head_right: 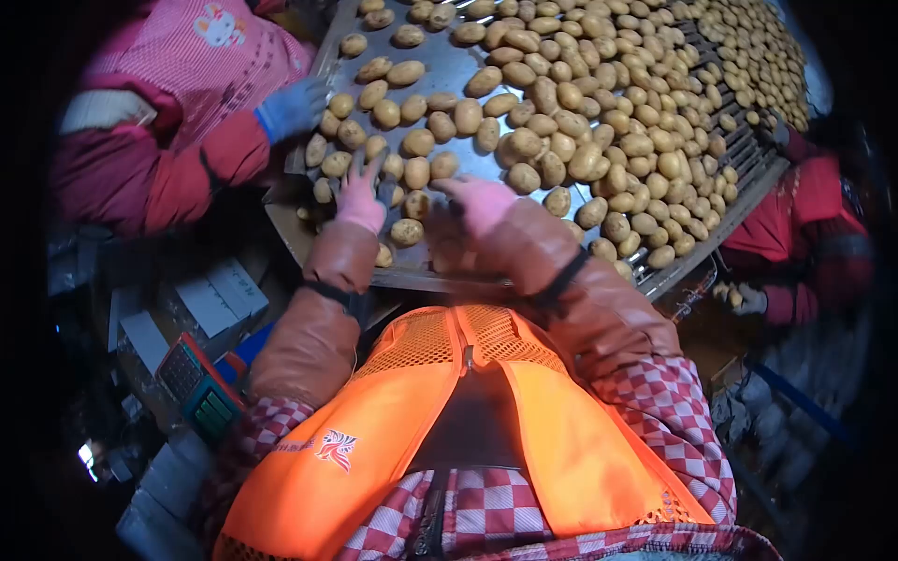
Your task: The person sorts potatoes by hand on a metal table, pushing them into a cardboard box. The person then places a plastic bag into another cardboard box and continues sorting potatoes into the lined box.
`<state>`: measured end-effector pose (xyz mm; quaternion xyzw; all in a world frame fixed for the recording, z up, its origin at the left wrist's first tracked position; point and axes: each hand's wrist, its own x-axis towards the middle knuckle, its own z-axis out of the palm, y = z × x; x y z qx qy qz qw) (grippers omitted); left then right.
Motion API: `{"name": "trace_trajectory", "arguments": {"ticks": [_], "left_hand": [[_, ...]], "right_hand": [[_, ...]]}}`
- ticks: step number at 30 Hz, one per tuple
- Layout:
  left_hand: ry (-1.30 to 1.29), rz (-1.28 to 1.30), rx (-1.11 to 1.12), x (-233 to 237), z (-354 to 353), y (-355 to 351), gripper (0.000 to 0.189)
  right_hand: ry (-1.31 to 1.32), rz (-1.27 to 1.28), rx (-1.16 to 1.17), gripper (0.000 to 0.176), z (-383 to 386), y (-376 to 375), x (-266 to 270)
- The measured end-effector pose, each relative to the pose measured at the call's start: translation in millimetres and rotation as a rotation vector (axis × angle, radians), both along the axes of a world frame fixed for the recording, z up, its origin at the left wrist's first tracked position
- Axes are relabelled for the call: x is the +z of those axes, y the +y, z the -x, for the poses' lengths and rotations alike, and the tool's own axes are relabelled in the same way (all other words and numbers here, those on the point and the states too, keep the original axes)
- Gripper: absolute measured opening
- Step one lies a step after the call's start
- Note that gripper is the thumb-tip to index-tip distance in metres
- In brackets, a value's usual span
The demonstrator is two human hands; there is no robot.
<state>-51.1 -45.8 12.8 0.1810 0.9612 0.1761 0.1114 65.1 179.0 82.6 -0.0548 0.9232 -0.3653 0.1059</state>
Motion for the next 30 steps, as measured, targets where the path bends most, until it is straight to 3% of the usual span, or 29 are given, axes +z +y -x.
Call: {"name": "trace_trajectory", "arguments": {"ticks": [2,5,8,9,10,11,12,13,14,15,16,17,18,20,21,22,23,25,27,30], "left_hand": [[0.059,-0.114,-0.005,-14,-24,-22,0.051],[0.232,-0.207,-0.085,-22,-43,-34,0.051],[0.206,-0.211,-0.146,-9,-57,-37,0.049],[0.222,-0.175,-0.144,-9,-57,-36,0.049],[0.236,-0.135,-0.14,-10,-60,-36,0.05],[0.239,-0.094,-0.137,-10,-67,-36,0.05],[0.208,-0.137,-0.109,-6,-75,-32,0.051],[0.19,-0.052,-0.136,9,-80,-21,0.053],[0.208,-0.058,-0.164,8,-87,-8,0.054],[0.152,-0.045,-0.28,20,-90,3,0.055],[0.182,0.061,-0.426,24,-91,13,0.056],[0.126,-0.047,-0.453,23,-92,24,0.057],[0.125,0.03,-0.5,21,-85,32,0.058],[0.163,0.226,-0.478,-5,-49,42,0.055],[0.192,0.345,-0.414,-25,-38,38,0.052],[0.138,0.161,-0.329,1,-30,27,0.05],[0.173,0.35,-0.307,-15,-21,22,0.051],[0.035,0.394,-0.16,-14,-5,2,0.061],[0.081,0.471,-0.086,22,-10,-16,0.069],[0.235,0.045,0.039,-22,-23,-55,0.063]], "right_hand": [[-0.173,-0.213,0.087,0.065,30,-48,-41],[-0.261,-0.45,0.113,0.063,46,-84,-45],[-0.022,-0.269,0.085,0.055,43,-61,-66],[-0.032,-0.028,-0.022,0.044,38,-45,-62],[-0.284,0.182,-0.299,0.037,34,-30,-62],[-0.198,0.145,-0.355,0.033,25,-5,2],[0.074,0.036,-0.473,0.028,18,36,-31],[-0.191,-0.106,-0.615,0.028,23,75,-6],[0.036,-0.224,-0.842,0.034,9,105,-7],[0.121,0.037,-0.889,0.049,-3,165,-43],[0.008,-0.189,-0.852,0.051,-6,184,-44],[-0.099,-0.417,-0.81,0.053,1,176,-22],[-0.306,-0.521,-0.783,0.069,11,151,-14],[-0.468,-0.487,-0.733,0.071,27,137,-24],[-0.431,-0.482,-0.664,0.07,31,120,-25],[-0.386,-0.472,-0.588,0.069,32,102,-23],[-0.339,-0.461,-0.511,0.069,31,81,-19],[-0.263,-0.419,-0.385,0.067,20,38,-10],[-0.176,-0.367,-0.302,0.066,14,0,-11],[0.042,-0.162,-0.192,0.053,6,-18,-33]]}}
